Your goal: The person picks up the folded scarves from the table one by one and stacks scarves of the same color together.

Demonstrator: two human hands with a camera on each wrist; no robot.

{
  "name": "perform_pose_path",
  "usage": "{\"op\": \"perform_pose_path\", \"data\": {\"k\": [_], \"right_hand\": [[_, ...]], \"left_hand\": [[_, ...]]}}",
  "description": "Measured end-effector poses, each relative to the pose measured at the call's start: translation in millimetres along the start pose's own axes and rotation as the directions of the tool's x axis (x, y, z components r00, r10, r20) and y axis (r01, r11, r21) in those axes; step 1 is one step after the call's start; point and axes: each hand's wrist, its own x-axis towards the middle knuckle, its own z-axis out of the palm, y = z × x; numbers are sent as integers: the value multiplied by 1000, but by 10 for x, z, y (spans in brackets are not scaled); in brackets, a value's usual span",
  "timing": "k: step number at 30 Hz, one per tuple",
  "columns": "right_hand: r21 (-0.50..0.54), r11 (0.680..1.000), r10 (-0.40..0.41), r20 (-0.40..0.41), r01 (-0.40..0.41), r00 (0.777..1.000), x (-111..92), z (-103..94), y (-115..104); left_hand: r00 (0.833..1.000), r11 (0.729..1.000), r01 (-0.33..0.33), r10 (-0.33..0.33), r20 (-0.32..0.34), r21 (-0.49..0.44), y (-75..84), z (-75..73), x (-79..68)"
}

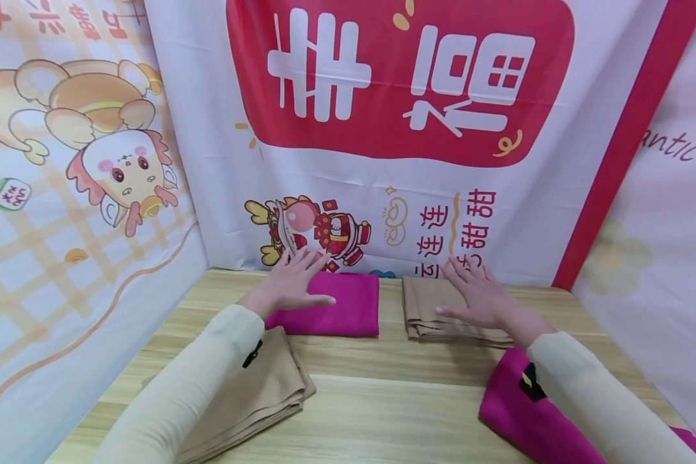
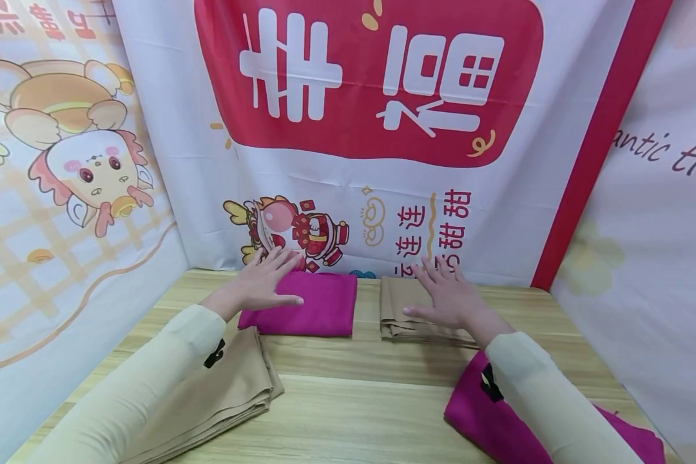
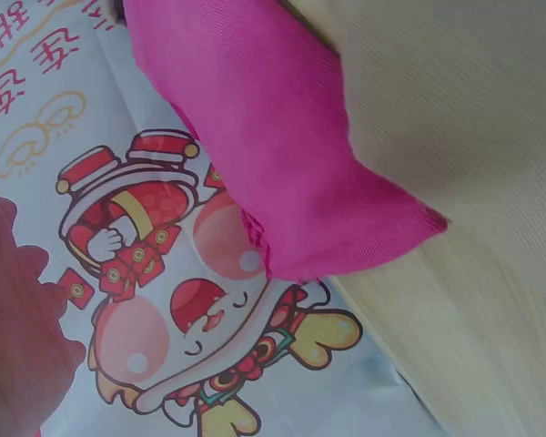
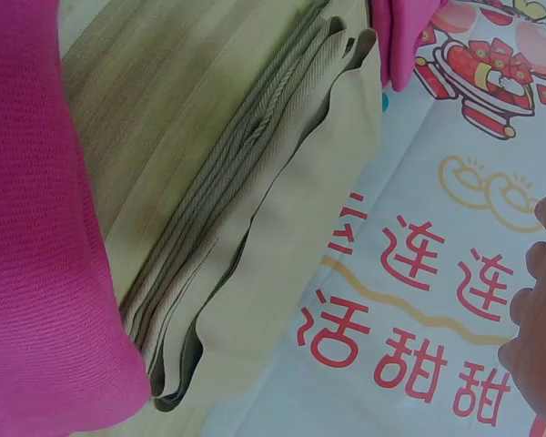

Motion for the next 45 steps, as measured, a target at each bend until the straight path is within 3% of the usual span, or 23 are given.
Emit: {"op": "perform_pose_path", "data": {"k": [14,23,29,34,40,45], "right_hand": [[12,1000,1,-16,-1,1000,-195,-136,-48],[86,996,27,-34,-24,999,-373,-195,12],[81,996,41,-48,-37,998,-503,-257,64],[85,995,60,-84,-52,995,-640,-278,129],[53,998,41,-201,-31,979,-845,-317,224],[54,997,73,-234,-62,970,-1010,-342,323]], "left_hand": [[998,999,-49,49,-37,-6,238,-61,16],[987,993,-112,105,-123,-46,389,-38,62],[972,986,-159,148,-180,-50,491,-34,102],[961,979,-193,175,-213,-68,578,1,148],[936,964,-253,221,-274,-85,712,78,200],[937,960,-259,223,-269,-103,884,102,254]]}}
